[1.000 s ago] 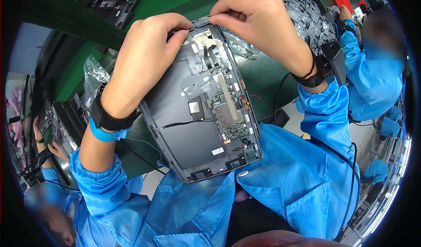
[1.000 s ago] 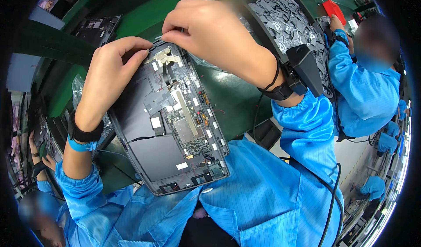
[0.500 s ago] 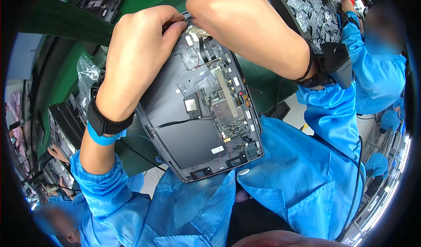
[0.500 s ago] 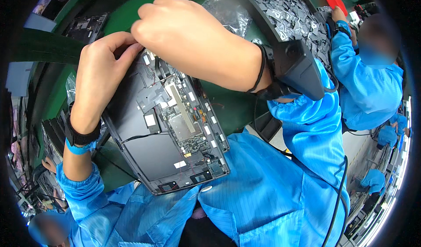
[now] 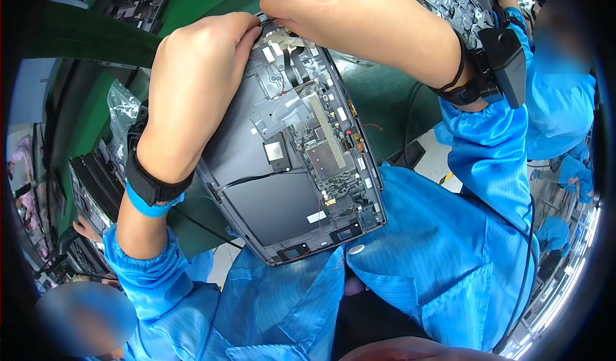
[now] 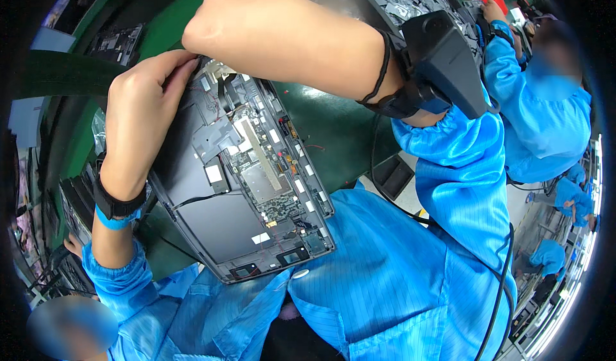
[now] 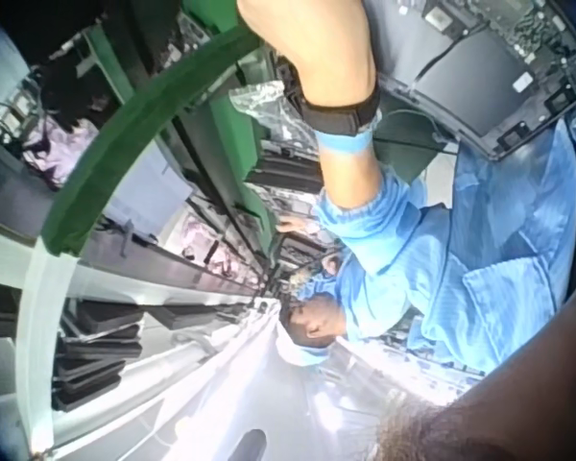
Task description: Connecting internal cables and applying components into a tablet chassis on an assembly line.
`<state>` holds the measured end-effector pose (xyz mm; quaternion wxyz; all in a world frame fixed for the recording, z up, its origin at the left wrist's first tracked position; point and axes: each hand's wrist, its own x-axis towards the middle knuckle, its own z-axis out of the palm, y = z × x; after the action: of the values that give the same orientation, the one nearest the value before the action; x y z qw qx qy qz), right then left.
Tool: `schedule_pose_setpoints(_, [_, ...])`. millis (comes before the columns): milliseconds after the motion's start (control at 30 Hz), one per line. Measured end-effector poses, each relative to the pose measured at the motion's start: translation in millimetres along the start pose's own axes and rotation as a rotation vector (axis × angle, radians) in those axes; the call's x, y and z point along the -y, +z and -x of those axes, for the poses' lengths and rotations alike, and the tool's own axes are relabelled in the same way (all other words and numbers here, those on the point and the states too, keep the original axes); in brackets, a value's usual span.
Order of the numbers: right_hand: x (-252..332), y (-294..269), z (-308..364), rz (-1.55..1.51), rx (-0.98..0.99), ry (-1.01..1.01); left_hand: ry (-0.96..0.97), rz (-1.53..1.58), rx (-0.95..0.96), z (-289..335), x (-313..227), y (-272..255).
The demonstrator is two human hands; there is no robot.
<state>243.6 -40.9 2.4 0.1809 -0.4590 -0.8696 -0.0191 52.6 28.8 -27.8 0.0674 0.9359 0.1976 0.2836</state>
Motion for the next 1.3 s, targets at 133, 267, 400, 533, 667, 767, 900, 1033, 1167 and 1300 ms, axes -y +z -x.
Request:
schedule_pose_setpoints(133, [6,-3,2,0.054,-0.011,-0.014,0.050,-0.038,-0.001,-1,-1,-1])
schedule_pose_setpoints(267, [5,0,3,0.095,0.004,-0.015,0.069,-0.076,0.005,3,1,0])
schedule_pose_setpoints(400, [2,-5,3,0.080,0.013,-0.051,0.102,-0.080,-0.023,2,3,-1])
schedule_pose_setpoints(533, [4,4,3,0.092,0.015,-0.013,0.097,-0.061,-0.016,2,3,-1])
schedule_pose_setpoints(667, [3,6,0,0.126,-0.014,-0.040,0.087,-0.081,-0.014,2,3,0])
schedule_pose_setpoints(767, [6,-2,1,0.041,0.030,0.002,0.068,-0.094,0.012,2,0,-2])
schedule_pose_setpoints(900, [-3,-1,3,-0.018,0.029,-0.004,0.100,-0.016,-0.086,8,-3,-15])
schedule_pose_setpoints(1033, [-9,1,18,-0.096,-0.324,0.044,-0.100,-0.068,0.073,33,-35,-44])
schedule_pose_setpoints(1167, [-1,-5,31,-0.130,-0.481,0.071,-0.205,-0.026,0.244,49,-42,-49])
schedule_pose_setpoints(1300, [12,10,40,-0.091,-0.541,-0.001,-0.164,0.115,0.232,51,-36,-44])
